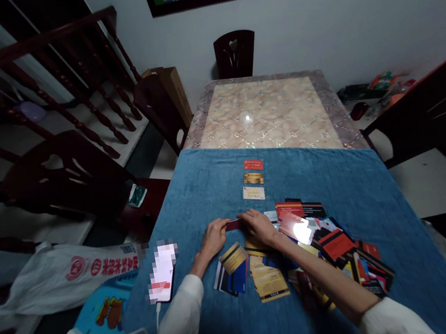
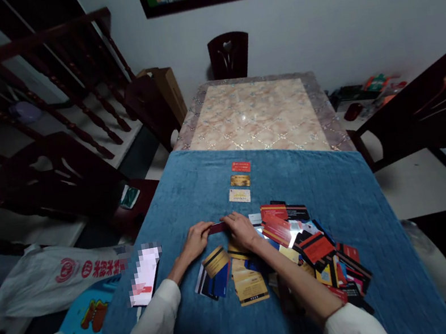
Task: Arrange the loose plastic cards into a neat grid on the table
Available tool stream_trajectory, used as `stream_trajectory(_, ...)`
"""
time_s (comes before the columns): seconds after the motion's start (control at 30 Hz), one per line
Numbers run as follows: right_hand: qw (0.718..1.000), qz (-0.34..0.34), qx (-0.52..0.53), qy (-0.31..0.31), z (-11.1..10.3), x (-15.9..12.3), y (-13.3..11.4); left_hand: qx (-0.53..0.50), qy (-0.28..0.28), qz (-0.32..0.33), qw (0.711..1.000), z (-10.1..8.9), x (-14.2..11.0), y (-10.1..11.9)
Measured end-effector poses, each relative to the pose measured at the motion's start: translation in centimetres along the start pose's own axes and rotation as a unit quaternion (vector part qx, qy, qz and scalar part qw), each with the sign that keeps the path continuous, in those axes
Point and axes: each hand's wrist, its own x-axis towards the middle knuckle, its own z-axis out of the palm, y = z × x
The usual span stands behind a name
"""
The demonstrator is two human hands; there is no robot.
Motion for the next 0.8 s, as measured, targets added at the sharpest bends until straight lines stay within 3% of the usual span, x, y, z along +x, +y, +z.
stream_trajectory(0.27, 0.999, 0.015, 0.034, -0.007, 0.4, -0.3, 0.6, -0.025, 0.006, -0.017, 1.000, 1.7, 0.1, -1.5)
stream_trajectory(0.8, 1.000, 0.019, -0.001, -0.004, 0.7, -0.8, 0.0, -0.036, 0.013, 0.007, 0.999, 2.2, -0.4, -2.8)
